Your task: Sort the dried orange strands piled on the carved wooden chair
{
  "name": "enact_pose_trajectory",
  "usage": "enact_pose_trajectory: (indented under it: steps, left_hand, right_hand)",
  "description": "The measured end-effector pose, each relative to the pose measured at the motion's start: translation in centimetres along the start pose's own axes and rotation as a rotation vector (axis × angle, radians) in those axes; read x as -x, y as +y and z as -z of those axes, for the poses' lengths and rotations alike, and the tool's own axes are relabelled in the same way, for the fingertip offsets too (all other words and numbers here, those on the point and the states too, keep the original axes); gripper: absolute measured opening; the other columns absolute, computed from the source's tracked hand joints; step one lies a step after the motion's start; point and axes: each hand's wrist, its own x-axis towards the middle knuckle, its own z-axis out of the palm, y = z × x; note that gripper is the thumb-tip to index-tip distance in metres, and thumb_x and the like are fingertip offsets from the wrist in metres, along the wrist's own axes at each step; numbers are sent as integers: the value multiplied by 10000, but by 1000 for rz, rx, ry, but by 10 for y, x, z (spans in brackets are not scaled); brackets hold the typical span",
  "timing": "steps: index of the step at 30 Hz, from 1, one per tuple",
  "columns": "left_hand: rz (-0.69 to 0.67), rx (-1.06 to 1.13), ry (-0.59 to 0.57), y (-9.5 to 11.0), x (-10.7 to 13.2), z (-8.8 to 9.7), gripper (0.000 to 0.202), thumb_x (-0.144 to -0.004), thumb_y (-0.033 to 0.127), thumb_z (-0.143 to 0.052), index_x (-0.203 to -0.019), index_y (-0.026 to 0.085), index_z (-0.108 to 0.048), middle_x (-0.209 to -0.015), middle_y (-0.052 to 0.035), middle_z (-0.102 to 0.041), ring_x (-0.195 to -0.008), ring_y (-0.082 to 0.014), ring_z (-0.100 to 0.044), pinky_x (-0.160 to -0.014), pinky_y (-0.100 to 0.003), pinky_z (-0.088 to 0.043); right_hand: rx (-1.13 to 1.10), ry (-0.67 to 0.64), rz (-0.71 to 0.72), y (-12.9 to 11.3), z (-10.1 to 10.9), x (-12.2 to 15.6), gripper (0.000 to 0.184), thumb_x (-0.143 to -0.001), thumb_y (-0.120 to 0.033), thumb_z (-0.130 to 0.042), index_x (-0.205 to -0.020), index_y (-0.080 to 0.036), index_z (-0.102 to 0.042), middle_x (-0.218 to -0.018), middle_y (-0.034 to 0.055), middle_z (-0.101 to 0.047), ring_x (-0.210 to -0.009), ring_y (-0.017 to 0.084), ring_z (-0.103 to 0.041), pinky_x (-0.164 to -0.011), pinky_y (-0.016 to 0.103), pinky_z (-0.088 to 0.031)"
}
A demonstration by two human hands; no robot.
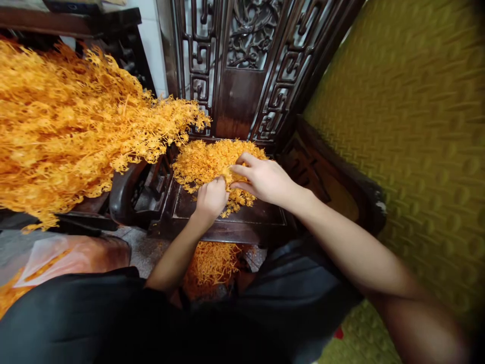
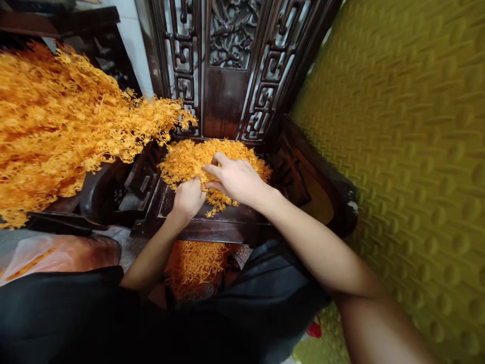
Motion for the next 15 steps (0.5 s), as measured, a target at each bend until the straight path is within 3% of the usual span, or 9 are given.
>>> enact_pose_trajectory:
  steps: [4, 8, 10, 13, 14, 15]
  left_hand:
    - [-26, -144, -51, 4, -1, -3, 320, -1027, 289, -450, -1122, 94, -685, -1002, -182, -755, -916, -284, -738, -837, -360, -516]
    - [-111, -84, -53, -2, -2, -4, 315, -1043, 291, -430, -1106, 121, -687, -999, -157, -761, -933, -252, -737, -853, -326, -510]
    - [-97, -75, -38, -9, -2, -5, 335, -1053, 290, -404, -1086, 121, -691, -981, -160, -759, -932, -251, -736, -857, -325, -508]
    - [-31, -91, -41, -20, -1, -6, 370, -1063, 287, -372, -1062, 109, -696, -968, -173, -761, -925, -256, -738, -840, -326, -506]
    - [-24, -94, -47, -22, -1, -6, 372, -1064, 288, -371, -1058, 109, -697, -973, -174, -762, -927, -257, -739, -832, -325, -506]
    - [-27, -99, -58, -23, 0, -6, 367, -1062, 287, -376, -1049, 111, -698, -976, -171, -764, -925, -258, -740, -823, -325, -506]
  right_hand:
    - [-424, 80, -107, 12, -7, -5, 359, -919, -500, -712, -857, -154, -787, -879, 113, -718, -783, 225, -656, -745, 364, -498]
    - [-768, 236, -481, 32, -1, -6, 362, -758, -518, -855, -778, -164, -780, -611, 52, -662, -520, 162, -567, -533, 329, -438]
    - [-829, 432, -560, 48, 11, -3, 282, -752, -421, -871, -747, -161, -764, -571, 39, -641, -491, 134, -547, -524, 322, -438]
    - [-904, 887, -554, 80, 34, 8, 167, -780, -239, -839, -700, -161, -715, -599, 25, -626, -508, 72, -542, -554, 305, -443]
    - [-974, 921, -547, 89, 38, 13, 134, -802, -225, -821, -736, -174, -716, -618, 14, -613, -532, 67, -555, -581, 303, -470]
    - [-1042, 869, -528, 95, 40, 18, 94, -824, -246, -810, -826, -192, -732, -671, 17, -627, -584, 82, -590, -619, 310, -506]
